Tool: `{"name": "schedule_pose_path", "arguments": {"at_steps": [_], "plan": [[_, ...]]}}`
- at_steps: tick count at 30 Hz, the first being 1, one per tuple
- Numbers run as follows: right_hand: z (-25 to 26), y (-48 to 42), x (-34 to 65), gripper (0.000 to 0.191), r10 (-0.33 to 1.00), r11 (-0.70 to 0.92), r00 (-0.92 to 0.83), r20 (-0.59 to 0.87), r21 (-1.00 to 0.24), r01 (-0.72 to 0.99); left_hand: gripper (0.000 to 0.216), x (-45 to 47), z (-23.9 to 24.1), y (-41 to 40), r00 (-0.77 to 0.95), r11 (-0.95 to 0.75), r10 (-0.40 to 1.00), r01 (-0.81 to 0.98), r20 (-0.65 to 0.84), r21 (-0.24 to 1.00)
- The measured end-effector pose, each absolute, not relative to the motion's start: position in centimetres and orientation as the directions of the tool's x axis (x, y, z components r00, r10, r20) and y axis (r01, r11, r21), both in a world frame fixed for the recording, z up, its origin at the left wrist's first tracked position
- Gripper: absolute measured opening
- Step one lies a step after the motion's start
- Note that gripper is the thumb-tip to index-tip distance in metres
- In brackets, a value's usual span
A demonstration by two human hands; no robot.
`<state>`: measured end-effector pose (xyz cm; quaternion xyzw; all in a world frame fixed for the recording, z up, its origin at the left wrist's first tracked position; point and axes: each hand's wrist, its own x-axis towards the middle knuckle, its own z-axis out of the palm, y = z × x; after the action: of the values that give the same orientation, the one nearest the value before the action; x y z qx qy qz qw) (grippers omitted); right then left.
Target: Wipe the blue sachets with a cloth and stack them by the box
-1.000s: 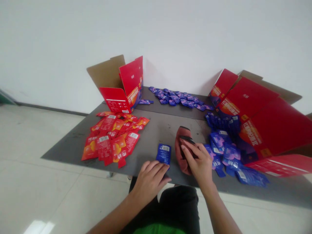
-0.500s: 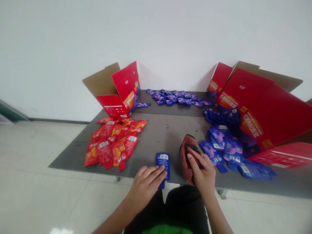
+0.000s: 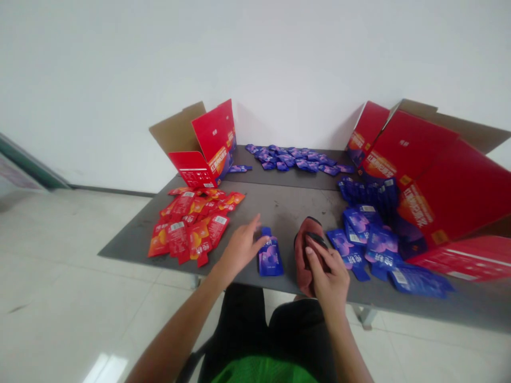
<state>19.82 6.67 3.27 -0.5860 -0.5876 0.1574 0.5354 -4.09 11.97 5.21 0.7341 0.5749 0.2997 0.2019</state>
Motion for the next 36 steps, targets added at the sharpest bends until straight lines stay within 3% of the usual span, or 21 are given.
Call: {"name": "schedule_pose_path", "arguments": {"at_steps": [3,9,14,17,23,27,33,36], "plan": [[3.2,6.9,20.1,0.031,0.877,0.255,0.233,0.421,-0.817,0.518,0.055,-3.6,4.5,7.9,0.209,-0.384,0.904,0.781,0.374,0.492],[6.7,8.9,19.7,0.028,0.892,0.375,0.005,0.451,-0.747,0.549,0.045,-3.0,2.8,1.1,0.468,-0.571,0.800,0.786,0.376,0.236],[7.8,9.1,16.7,0.026,0.799,0.601,-0.497,0.339,-0.488,0.633,0.029,-2.6,0.4,0.3,0.501,-0.647,0.708,0.742,0.497,0.174],[6.1,10.4,15.1,0.024,0.731,0.680,-0.634,0.251,-0.348,0.646,0.033,-2.6,-0.3,0.4,0.484,-0.656,0.687,0.734,0.542,0.176],[6.9,16.8,14.4,0.026,0.818,0.571,-0.534,0.213,-0.202,0.795,0.038,-2.8,0.1,0.7,0.505,-0.667,0.675,0.730,0.538,0.151],[8.8,13.7,14.8,0.029,0.808,0.577,-0.500,0.311,-0.246,0.779,0.036,-2.7,-0.1,0.8,0.481,-0.667,0.676,0.721,0.558,0.187],[6.1,10.5,13.9,0.023,0.798,0.601,-0.578,0.169,-0.295,0.743,0.032,-2.4,-0.3,0.9,0.428,-0.655,0.687,0.715,0.587,0.246],[6.1,14.3,13.3,0.025,0.838,0.546,-0.522,0.159,-0.224,0.807,0.035,-2.5,0.1,0.9,0.463,-0.663,0.680,0.720,0.569,0.205]]}}
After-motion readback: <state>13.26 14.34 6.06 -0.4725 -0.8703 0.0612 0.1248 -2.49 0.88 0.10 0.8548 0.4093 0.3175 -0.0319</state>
